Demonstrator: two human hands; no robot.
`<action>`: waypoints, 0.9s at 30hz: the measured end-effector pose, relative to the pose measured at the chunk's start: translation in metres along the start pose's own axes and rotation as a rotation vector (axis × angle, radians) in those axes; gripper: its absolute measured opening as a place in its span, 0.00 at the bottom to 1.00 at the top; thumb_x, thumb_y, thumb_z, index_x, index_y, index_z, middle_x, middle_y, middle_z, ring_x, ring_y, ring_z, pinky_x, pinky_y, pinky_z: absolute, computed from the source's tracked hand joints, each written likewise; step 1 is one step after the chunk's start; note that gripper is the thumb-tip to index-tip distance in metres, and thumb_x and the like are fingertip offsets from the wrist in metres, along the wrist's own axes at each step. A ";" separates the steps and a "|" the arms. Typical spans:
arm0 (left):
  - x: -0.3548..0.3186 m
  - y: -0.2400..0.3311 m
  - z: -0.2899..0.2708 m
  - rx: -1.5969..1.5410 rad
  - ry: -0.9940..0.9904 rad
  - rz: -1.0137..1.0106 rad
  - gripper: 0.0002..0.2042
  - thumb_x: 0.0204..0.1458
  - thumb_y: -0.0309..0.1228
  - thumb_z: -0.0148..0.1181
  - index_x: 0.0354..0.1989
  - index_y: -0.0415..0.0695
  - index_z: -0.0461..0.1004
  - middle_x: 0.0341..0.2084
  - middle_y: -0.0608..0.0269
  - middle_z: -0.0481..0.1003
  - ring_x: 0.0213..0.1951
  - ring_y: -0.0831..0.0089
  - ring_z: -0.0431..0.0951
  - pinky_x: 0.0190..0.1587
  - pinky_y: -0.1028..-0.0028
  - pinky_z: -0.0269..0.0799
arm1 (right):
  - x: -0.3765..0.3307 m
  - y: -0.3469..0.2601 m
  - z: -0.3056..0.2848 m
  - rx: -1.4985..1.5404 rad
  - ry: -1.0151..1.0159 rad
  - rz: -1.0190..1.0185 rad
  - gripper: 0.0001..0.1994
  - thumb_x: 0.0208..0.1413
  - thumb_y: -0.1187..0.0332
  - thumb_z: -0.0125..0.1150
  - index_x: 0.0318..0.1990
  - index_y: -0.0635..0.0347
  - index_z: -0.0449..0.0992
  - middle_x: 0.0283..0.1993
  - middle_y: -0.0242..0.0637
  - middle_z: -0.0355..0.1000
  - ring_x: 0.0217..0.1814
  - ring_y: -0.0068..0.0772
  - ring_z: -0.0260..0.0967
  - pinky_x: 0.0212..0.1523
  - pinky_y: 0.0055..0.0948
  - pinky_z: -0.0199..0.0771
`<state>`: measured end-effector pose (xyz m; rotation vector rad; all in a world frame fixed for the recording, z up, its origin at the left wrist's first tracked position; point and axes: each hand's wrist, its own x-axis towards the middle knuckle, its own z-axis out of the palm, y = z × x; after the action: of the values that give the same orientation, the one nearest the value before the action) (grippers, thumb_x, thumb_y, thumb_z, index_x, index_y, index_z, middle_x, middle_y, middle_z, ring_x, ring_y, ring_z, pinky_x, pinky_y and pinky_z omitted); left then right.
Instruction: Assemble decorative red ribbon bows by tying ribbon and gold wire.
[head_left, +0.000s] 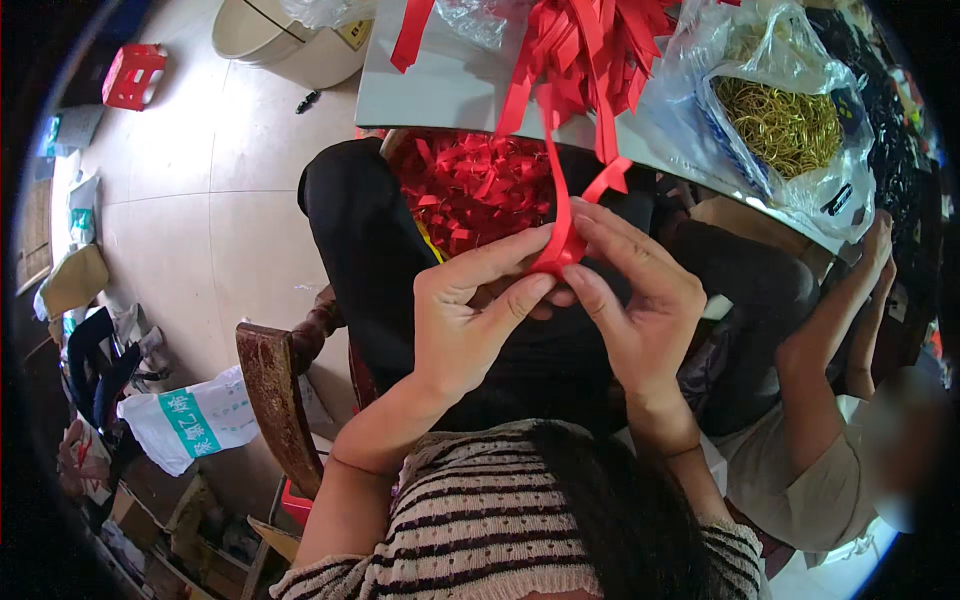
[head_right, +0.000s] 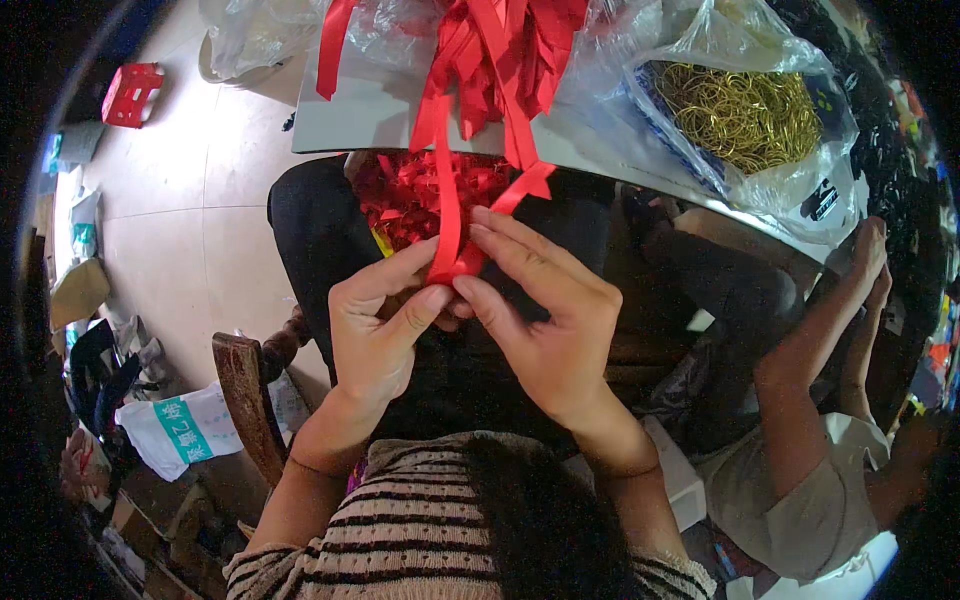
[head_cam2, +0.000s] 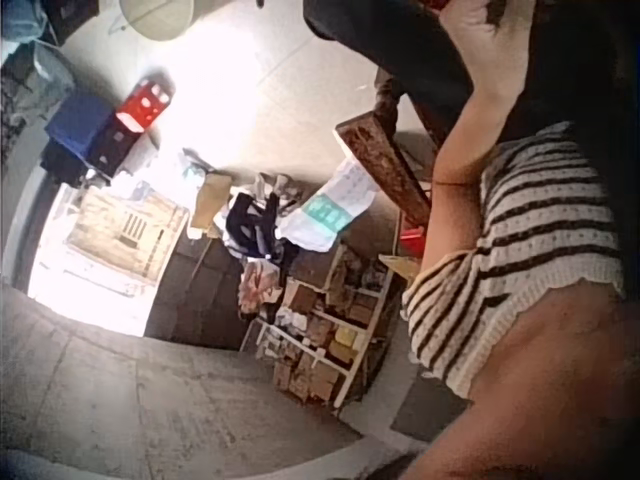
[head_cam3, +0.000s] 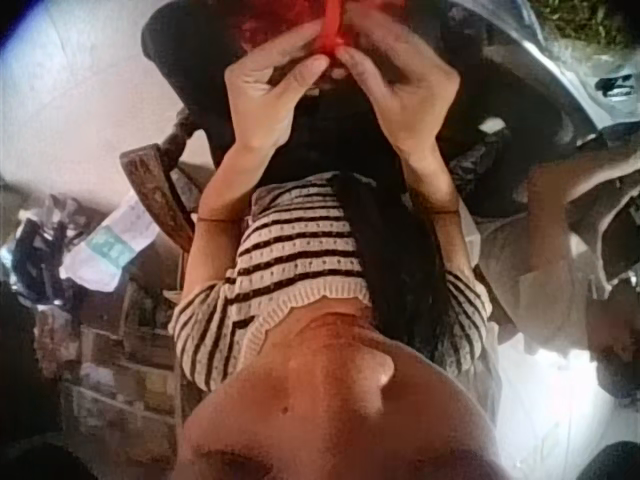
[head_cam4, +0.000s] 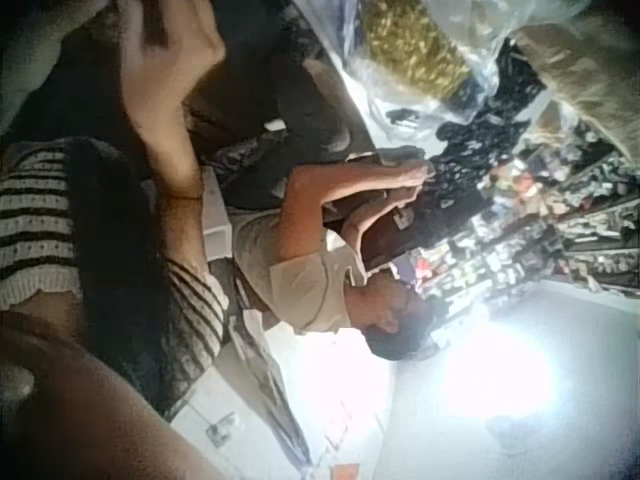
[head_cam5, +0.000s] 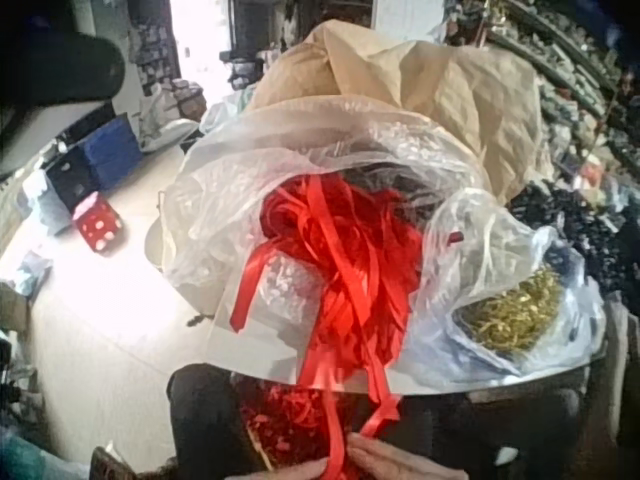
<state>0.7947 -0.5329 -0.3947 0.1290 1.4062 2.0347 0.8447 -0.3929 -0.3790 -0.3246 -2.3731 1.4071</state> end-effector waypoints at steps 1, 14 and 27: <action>-0.001 -0.001 0.000 0.015 -0.009 0.018 0.18 0.50 0.20 0.54 0.51 0.37 0.66 0.35 0.56 0.75 0.34 0.74 0.76 0.34 0.79 0.74 | 0.001 -0.001 0.000 0.190 -0.028 0.117 0.14 0.40 0.77 0.64 0.39 0.69 0.75 0.42 0.45 0.72 0.38 0.33 0.72 0.39 0.25 0.72; 0.010 0.017 -0.003 0.012 -0.228 -0.121 0.21 0.42 0.19 0.59 0.45 0.40 0.61 0.25 0.68 0.67 0.27 0.85 0.69 0.30 0.85 0.66 | -0.007 -0.004 -0.015 -0.616 0.050 -0.590 0.12 0.28 0.72 0.66 0.27 0.54 0.78 0.36 0.30 0.72 0.42 0.37 0.66 0.46 0.41 0.63; 0.015 0.026 -0.011 0.611 -0.255 0.196 0.05 0.40 0.17 0.60 0.28 0.35 0.74 0.23 0.64 0.71 0.24 0.81 0.73 0.27 0.83 0.68 | -0.006 0.001 -0.013 0.115 -0.221 -0.033 0.08 0.40 0.79 0.63 0.32 0.65 0.75 0.29 0.40 0.70 0.26 0.27 0.70 0.25 0.20 0.68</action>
<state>0.7668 -0.5387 -0.3807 0.7826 1.8507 1.5920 0.8557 -0.3850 -0.3751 -0.1033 -2.4415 1.6305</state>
